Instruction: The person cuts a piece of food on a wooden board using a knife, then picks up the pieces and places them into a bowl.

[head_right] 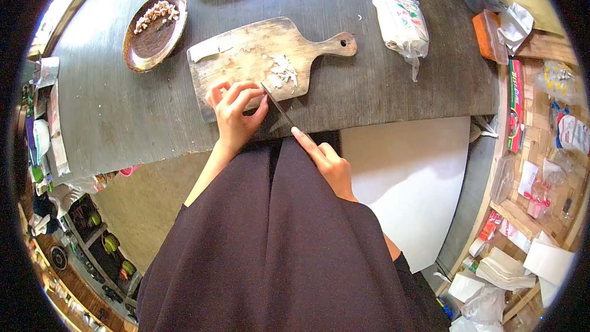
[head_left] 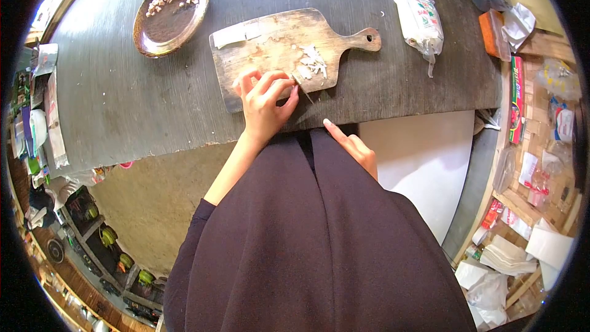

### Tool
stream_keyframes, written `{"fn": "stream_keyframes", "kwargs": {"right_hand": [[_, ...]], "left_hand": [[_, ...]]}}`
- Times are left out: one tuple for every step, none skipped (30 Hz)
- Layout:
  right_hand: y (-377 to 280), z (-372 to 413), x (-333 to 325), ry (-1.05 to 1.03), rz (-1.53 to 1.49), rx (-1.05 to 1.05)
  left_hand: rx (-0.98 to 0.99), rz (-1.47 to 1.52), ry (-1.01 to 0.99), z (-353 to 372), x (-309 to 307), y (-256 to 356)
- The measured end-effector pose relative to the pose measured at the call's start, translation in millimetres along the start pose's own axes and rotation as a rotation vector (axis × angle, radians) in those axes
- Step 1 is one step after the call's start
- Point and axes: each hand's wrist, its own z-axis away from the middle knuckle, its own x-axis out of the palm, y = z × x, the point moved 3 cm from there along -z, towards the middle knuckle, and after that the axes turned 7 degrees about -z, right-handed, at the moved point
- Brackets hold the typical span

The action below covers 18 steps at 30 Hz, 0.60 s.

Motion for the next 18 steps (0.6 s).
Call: {"fn": "stream_keyframes", "kwargs": {"right_hand": [[-1,-1,0,-0.001,0.000,0.000],[0,-3,2,-0.002,-0.001,0.018],[0,-6,3,-0.002,-0.002,0.038],[0,-8,5,-0.001,-0.002,0.040],[1,-11,7,0.005,0.004,0.018],[1,-12,9,0.011,0.010,-0.005],[1,-12,9,0.013,0.008,-0.007],[1,-12,9,0.023,0.000,-0.014],[1,-10,9,0.032,-0.008,-0.019],[4,-8,9,0.030,-0.008,-0.022],[8,-4,9,0.026,-0.010,-0.023],[7,-4,7,0.023,-0.010,-0.024],[5,-4,6,0.022,-0.009,-0.024],[2,-4,4,0.040,-0.021,-0.008],[-2,-5,1,0.060,-0.034,0.009],[-3,-6,-1,0.060,-0.033,0.009],[-3,-7,-2,0.069,-0.030,0.025],[-3,-7,-3,0.079,-0.028,0.040]], "left_hand": [[-0.001,0.005,-0.005,0,0,0],[-0.001,0.005,-0.006,0,0,0],[0.000,0.001,-0.002,0,-1,1],[0.004,-0.003,0.003,-1,-1,2],[0.006,-0.002,0.002,0,0,2],[0.006,0.000,0.004,0,0,2],[0.006,0.001,0.008,0,-1,1],[0.008,-0.003,0.010,-1,-1,1],[0.006,-0.001,0.009,-1,-1,1],[0.004,0.001,0.007,-1,-1,2],[0.002,0.000,0.007,-1,-2,1],[-0.004,0.006,0.002,-1,-1,1],[-0.009,0.013,-0.003,0,-1,1],[-0.011,0.014,-0.003,0,0,1],[-0.007,0.020,0.004,-1,0,1],[-0.004,0.024,0.012,-1,-1,1],[-0.004,0.024,0.012,-1,-2,2],[-0.001,0.021,0.012,-2,-2,2]]}}
